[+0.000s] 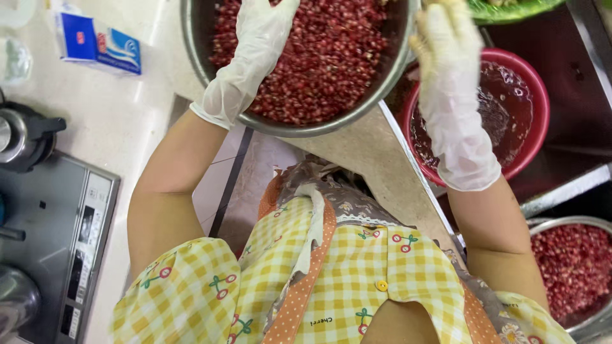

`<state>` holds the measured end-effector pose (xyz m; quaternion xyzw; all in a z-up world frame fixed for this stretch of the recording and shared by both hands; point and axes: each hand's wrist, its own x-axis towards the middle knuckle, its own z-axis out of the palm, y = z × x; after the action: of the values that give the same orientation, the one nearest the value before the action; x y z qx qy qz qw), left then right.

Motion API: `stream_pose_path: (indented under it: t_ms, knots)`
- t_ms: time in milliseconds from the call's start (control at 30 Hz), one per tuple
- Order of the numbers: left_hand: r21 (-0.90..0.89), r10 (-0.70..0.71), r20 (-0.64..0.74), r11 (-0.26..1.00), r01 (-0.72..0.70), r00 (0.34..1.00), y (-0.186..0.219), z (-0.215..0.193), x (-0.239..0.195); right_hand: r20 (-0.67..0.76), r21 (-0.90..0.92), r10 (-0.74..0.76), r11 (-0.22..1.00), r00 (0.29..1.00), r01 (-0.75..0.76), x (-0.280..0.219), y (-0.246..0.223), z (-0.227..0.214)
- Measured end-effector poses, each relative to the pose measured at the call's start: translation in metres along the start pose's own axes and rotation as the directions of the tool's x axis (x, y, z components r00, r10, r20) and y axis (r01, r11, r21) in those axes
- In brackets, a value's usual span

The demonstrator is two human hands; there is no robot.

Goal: The person washes pomegranate seeds by hand in a red basin of water, repeatedly scooping them out and transferring them into a metal colander. The person also rinses the seeds under running tap water and discards floating debris into a green waste bowl.

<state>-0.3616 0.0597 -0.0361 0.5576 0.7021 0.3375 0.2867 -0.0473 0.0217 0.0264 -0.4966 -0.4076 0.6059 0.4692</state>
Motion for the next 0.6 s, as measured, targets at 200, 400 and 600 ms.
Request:
stream_pose_path:
  t_ms: [200, 400, 600]
  knots:
    - [0.164, -0.303, -0.07, 0.936, 0.311, 0.95, -0.078, -0.022, -0.006, -0.111, -0.291, 0.511, 0.803, 0.852, -0.52, 0.064, 0.039, 0.081]
    - [0.022, -0.667, 0.029, 0.745, 0.667, 0.744, -0.072, 0.004, 0.002, -0.276, -0.391, 0.558, 0.679, 0.783, -0.622, 0.087, 0.129, 0.091]
    - [-0.167, -0.691, 0.237, 0.663, 0.73, 0.683, -0.061, 0.033, 0.003, -0.095, -0.061, 0.759, 0.642, 0.645, -0.764, 0.097, 0.131, 0.114]
